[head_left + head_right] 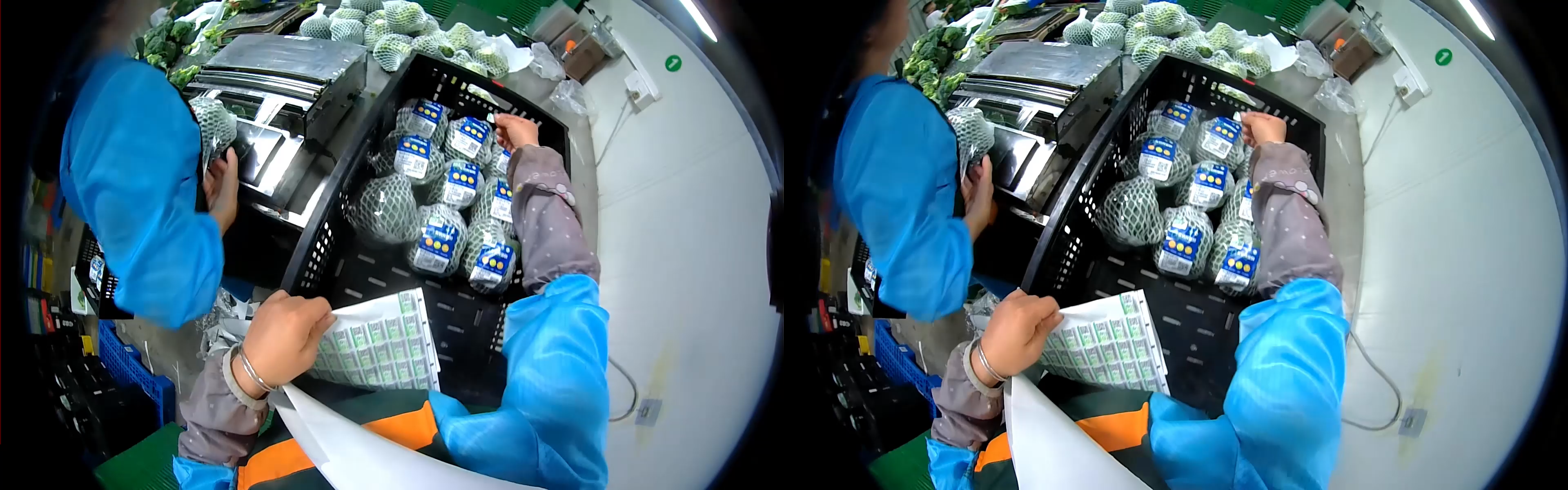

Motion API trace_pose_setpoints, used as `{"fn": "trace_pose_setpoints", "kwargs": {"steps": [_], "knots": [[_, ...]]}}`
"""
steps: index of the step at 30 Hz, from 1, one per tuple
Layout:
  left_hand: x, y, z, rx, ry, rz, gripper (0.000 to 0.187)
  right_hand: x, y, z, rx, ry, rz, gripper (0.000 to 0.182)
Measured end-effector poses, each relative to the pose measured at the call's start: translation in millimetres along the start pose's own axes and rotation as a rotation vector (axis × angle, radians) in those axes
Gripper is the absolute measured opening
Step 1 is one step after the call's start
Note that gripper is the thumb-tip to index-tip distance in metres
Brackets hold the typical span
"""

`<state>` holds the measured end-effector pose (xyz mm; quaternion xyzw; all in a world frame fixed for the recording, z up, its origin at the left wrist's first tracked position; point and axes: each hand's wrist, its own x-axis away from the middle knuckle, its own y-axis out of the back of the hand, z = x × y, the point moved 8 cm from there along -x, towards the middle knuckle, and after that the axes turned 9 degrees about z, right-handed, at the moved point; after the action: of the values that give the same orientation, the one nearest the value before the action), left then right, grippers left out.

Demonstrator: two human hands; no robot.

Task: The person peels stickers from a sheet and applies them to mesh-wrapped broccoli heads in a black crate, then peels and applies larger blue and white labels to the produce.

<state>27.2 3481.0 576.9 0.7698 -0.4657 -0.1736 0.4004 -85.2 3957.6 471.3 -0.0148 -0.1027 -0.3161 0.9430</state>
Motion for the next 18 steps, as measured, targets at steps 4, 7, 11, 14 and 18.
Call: {"fn": "trace_pose_setpoints", "kwargs": {"steps": [4, 7, 11, 14, 18], "knots": [[-0.8, -3.4, 5.4, -0.013, -0.009, -0.029, 0.014, -40.1, -4.6, -20.7, 0.201, -0.035, -0.170, 0.012], [-2.8, -4.9, 6.7, 0.000, 0.033, 0.026, 0.012, -72.1, 0.0, -38.6, 0.288, -0.082, -0.208, 0.013], [-5.0, -4.2, 7.6, 0.019, 0.084, 0.026, 0.012, -92.8, -8.2, -40.6, 0.672, -0.022, -0.206, 0.017], [-4.2, -4.2, 10.0, 0.020, 0.084, 0.011, 0.010, -69.8, -19.8, -10.8, 1.041, 0.123, -0.360, 0.014], [2.7, -2.9, 7.5, 0.019, 0.074, -0.030, 0.009, -54.3, -13.7, 14.4, 1.091, 0.296, -0.318, 0.018]]}}
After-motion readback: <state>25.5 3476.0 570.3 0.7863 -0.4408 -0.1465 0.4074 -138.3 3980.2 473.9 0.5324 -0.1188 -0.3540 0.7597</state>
